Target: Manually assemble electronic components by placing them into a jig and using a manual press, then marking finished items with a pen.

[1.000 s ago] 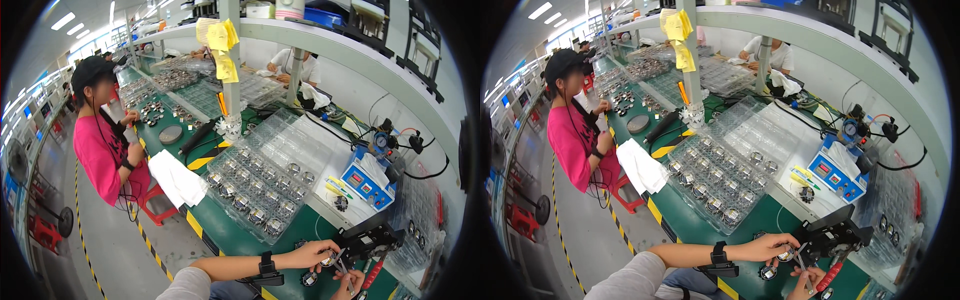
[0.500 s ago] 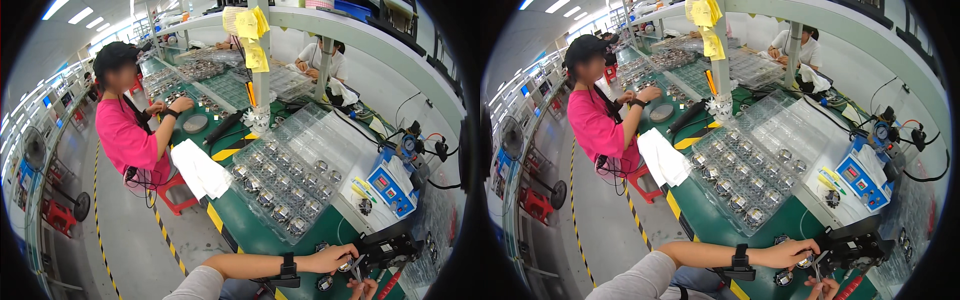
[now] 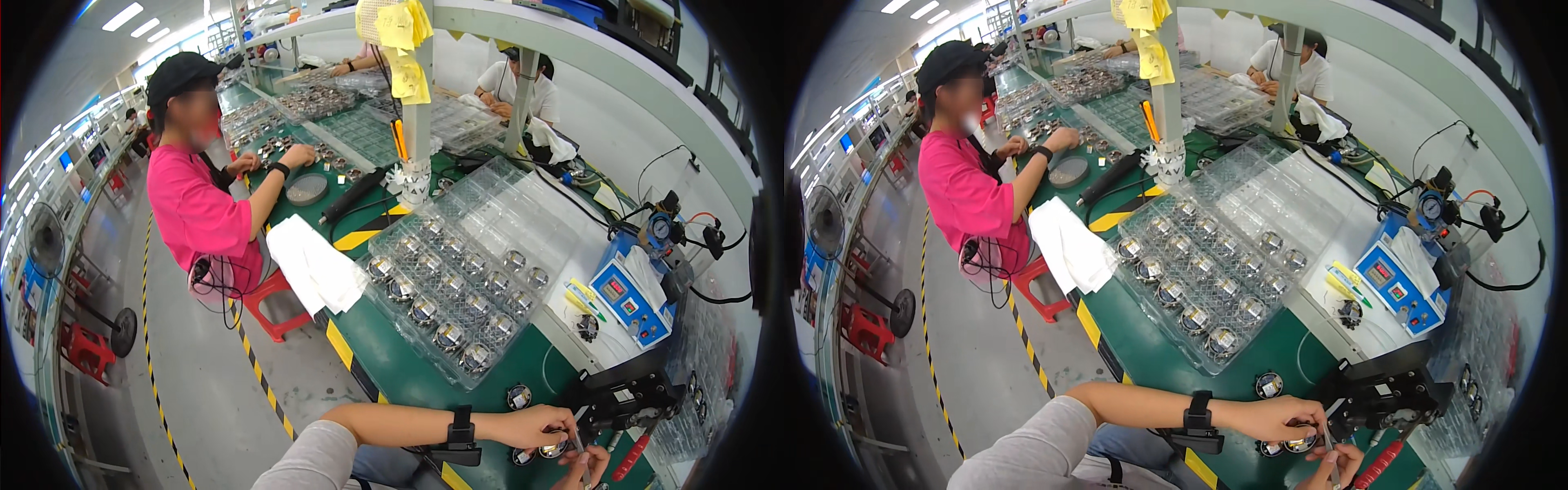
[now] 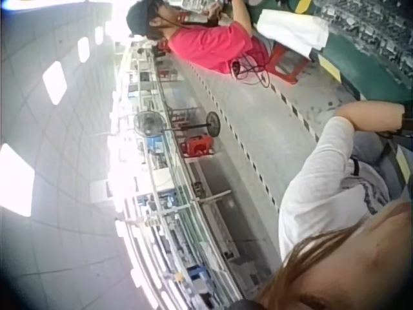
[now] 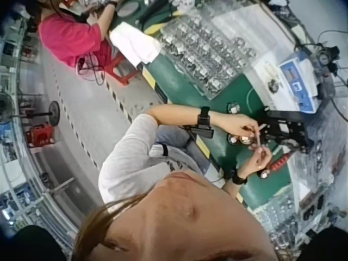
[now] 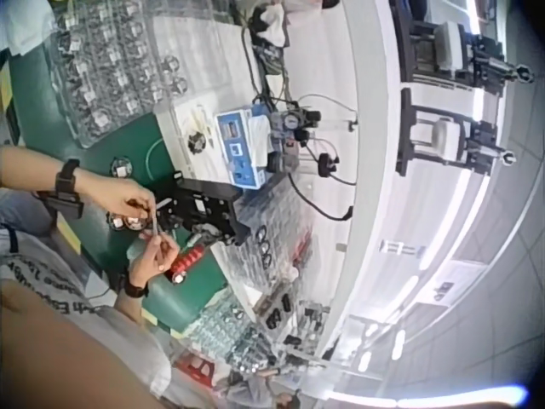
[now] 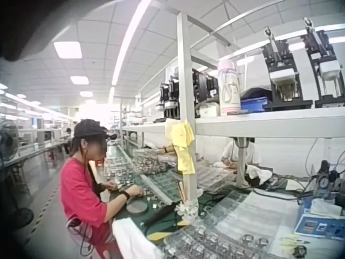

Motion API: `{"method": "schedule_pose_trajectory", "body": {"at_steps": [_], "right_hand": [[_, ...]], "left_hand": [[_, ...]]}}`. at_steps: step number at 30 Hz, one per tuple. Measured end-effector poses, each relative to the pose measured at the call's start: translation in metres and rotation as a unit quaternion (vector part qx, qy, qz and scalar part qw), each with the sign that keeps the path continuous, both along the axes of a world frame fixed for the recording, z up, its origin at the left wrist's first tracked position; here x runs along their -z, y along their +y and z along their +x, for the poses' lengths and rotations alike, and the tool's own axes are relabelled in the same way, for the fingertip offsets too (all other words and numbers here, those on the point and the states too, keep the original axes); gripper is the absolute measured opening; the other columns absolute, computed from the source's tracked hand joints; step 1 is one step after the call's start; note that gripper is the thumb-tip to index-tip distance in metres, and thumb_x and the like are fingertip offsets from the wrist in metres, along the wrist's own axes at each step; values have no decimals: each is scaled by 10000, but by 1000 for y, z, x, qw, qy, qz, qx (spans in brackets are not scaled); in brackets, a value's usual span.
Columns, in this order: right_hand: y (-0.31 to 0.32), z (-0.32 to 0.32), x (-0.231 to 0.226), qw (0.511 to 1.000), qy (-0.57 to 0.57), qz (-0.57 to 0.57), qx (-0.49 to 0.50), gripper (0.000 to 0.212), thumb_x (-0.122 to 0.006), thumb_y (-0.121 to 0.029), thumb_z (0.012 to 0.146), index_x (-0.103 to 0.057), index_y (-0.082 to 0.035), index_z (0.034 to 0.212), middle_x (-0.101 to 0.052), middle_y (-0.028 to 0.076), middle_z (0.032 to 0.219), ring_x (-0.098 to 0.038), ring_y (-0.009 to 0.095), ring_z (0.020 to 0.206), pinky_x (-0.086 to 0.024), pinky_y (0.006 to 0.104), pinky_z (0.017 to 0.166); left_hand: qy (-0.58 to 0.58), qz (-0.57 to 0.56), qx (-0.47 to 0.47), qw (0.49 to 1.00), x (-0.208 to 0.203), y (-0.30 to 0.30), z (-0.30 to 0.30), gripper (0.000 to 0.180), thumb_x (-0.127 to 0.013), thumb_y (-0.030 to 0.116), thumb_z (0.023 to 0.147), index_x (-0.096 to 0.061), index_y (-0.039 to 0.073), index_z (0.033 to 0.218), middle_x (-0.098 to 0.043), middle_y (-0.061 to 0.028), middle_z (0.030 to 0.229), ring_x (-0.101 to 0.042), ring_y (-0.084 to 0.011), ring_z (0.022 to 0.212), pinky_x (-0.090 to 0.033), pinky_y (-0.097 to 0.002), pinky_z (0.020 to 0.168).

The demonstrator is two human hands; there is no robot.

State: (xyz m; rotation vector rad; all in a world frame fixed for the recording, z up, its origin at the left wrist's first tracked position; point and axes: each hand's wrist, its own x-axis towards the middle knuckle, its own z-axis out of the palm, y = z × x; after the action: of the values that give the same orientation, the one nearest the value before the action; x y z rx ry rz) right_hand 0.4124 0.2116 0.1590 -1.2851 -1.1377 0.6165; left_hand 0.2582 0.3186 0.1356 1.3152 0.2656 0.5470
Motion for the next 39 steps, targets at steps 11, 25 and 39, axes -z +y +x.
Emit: {"method": "schedule_pose_trajectory", "body": {"at_steps": [11, 25, 39], "right_hand": [[3, 5, 9, 996, 83, 26, 1, 160, -556, -149, 940, -539, -13, 1023, -589, 94, 865, -555, 151, 701, -453, 264, 664], [3, -1, 5, 997, 70, 18, -6, 184, -552, -192, 948, -550, -22, 1020, -609, 85, 845, -560, 142, 700, -451, 251, 651], [13, 6, 28, 991, 127, 27, -24, 185, -565, -161, 918, -496, -9, 998, -575, 82, 775, -574, 151, 652, -495, 288, 630]], "left_hand": [[-28, -19, -40, 999, 0, 6, -1, 178, -492, 42, 888, -495, 40, 1066, -648, -13, 940, -495, -46, 606, -378, -209, 464], [83, 98, -102, 986, 2, 1, -1, 178, -533, 31, 851, -517, 21, 1028, -665, -47, 919, -577, -94, 738, -449, -260, 648], [69, 5, -75, 995, -8, -1, -5, 212, -509, 78, 916, -518, 18, 1119, -645, -52, 900, -549, -65, 707, -428, -224, 571]]}}
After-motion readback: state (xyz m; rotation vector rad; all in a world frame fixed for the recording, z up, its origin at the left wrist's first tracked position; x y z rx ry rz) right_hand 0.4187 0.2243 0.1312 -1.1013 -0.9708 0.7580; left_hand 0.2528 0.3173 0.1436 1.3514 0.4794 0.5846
